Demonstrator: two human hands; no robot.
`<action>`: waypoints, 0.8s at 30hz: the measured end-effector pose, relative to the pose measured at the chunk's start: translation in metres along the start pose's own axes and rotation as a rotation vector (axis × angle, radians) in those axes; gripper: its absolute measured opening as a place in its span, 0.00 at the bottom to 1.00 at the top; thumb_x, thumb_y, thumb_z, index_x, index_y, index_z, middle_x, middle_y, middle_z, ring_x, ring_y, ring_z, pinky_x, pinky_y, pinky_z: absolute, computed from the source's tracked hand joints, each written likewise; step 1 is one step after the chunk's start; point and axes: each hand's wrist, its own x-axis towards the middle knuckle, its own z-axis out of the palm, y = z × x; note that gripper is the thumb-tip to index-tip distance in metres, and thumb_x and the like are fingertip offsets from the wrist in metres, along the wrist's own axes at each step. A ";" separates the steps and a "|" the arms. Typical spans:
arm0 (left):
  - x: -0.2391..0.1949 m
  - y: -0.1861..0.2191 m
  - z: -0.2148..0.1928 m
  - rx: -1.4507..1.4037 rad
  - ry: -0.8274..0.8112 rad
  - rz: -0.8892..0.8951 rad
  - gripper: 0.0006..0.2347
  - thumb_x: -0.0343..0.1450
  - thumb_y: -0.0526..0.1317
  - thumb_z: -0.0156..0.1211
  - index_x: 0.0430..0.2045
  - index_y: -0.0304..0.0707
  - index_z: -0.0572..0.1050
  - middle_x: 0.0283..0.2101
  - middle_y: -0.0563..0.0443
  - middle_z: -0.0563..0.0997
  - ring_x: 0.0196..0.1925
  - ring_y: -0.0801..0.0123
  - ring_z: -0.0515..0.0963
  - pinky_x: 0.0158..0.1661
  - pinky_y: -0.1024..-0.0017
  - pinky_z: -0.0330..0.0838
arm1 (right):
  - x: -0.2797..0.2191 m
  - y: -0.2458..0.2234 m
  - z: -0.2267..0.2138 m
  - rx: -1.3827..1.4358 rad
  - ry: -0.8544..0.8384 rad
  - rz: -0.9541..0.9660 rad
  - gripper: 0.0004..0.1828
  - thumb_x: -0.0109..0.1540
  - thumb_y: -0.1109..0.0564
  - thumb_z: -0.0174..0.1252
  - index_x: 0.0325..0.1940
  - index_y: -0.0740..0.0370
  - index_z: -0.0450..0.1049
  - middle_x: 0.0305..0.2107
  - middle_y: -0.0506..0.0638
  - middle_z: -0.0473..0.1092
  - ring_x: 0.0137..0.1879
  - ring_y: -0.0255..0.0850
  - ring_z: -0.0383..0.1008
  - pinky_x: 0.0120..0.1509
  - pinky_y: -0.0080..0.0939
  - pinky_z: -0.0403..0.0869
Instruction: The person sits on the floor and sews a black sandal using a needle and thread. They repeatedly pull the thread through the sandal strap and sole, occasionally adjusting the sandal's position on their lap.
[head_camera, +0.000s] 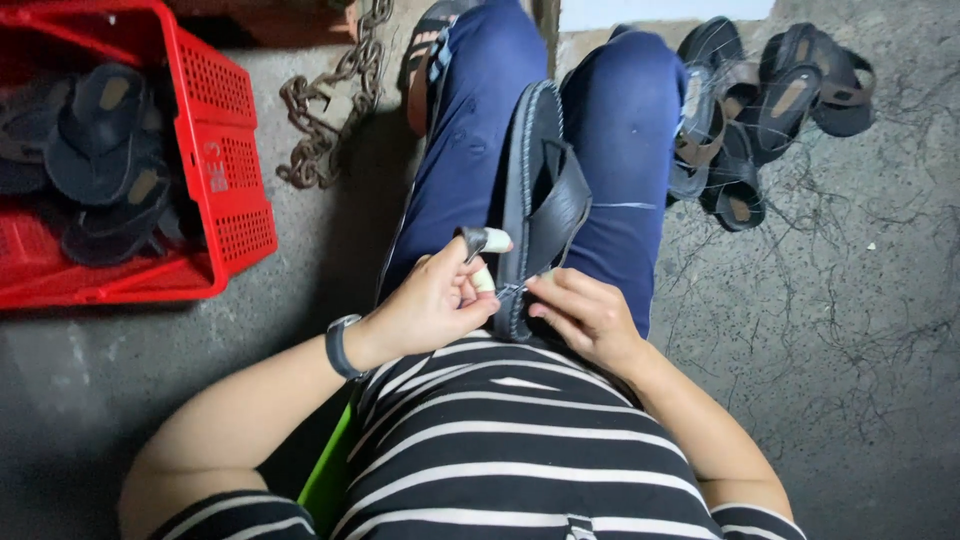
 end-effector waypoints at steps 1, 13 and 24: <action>-0.001 0.003 0.002 0.007 -0.009 0.011 0.12 0.62 0.28 0.62 0.34 0.29 0.66 0.18 0.50 0.76 0.16 0.79 0.70 0.17 0.83 0.66 | -0.002 -0.001 -0.003 -0.010 0.012 -0.004 0.13 0.59 0.59 0.59 0.47 0.63 0.77 0.29 0.56 0.72 0.31 0.54 0.75 0.29 0.50 0.72; 0.011 -0.002 0.027 0.880 0.024 0.341 0.16 0.59 0.48 0.66 0.27 0.36 0.71 0.34 0.51 0.60 0.32 0.52 0.74 0.25 0.61 0.74 | -0.015 0.001 -0.019 -0.228 -0.191 0.096 0.20 0.62 0.55 0.46 0.58 0.50 0.70 0.22 0.49 0.63 0.25 0.51 0.71 0.27 0.46 0.71; 0.006 -0.023 0.019 0.572 0.082 0.334 0.20 0.58 0.46 0.70 0.39 0.36 0.75 0.34 0.53 0.63 0.27 0.63 0.75 0.28 0.69 0.74 | -0.016 0.022 0.000 -0.171 -0.062 -0.064 0.16 0.61 0.57 0.51 0.53 0.54 0.74 0.28 0.48 0.67 0.27 0.46 0.72 0.31 0.37 0.73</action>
